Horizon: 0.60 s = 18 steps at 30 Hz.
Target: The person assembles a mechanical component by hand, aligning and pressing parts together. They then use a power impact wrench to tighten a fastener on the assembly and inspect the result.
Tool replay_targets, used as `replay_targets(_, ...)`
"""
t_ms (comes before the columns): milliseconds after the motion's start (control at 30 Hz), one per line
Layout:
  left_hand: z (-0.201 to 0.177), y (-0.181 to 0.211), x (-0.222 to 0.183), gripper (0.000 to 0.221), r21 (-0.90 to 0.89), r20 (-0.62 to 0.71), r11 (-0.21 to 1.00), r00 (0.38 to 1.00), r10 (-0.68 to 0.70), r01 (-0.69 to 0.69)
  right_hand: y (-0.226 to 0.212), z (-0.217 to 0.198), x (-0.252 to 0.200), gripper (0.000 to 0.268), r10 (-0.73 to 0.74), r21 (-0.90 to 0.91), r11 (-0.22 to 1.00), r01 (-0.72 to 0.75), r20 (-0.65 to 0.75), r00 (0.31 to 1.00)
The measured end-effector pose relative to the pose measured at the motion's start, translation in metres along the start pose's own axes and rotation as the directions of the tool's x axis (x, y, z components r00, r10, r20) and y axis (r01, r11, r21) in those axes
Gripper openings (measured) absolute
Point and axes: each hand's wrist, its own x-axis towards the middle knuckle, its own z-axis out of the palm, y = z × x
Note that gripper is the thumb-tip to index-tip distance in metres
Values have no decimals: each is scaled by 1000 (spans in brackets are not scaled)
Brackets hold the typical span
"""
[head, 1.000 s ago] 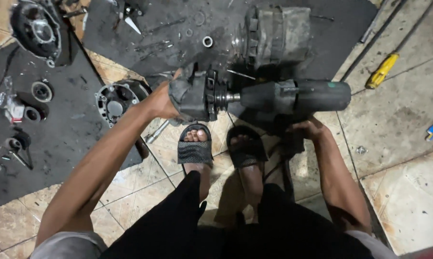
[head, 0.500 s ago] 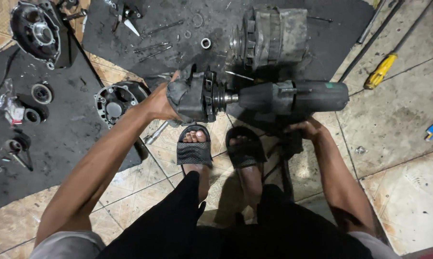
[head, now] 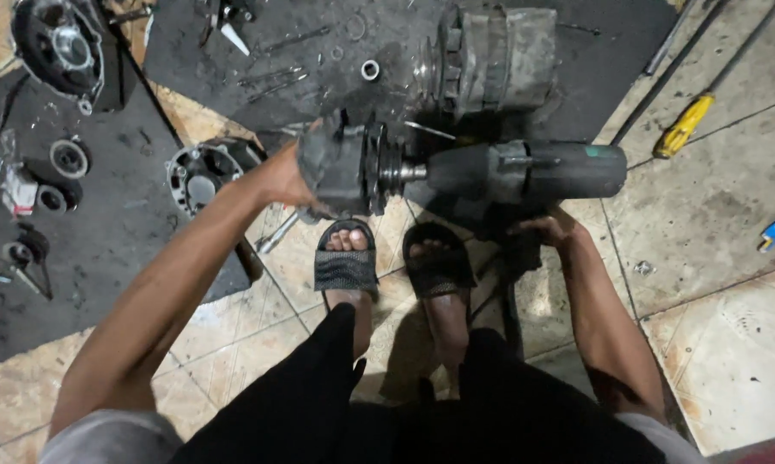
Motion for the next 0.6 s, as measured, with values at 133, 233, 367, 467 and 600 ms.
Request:
replay_targets(133,-1,-1,-1,89,-57,28,998,1000,2,0,-38,12,-1,58,-128,9,992,128,70,989)
replay_targets(233,-3,2,-1,87,-88,26,996,1000,2,0,80,-13,11,69,283,405,893,-197,-165,945)
replay_targets(367,-15,-2,9,98,428,-20,904,1000,20,-10,-103,73,-52,68,158,303,948,-99,-179,971)
replay_targets(467,-16,-30,20,95,491,-101,871,994,39,16,-29,64,-65,84,42,34,999,-35,-233,972)
replay_targets(600,-18,-26,20,99,526,-110,850,993,44,21,125,-3,-82,77,-265,40,960,278,-196,944)
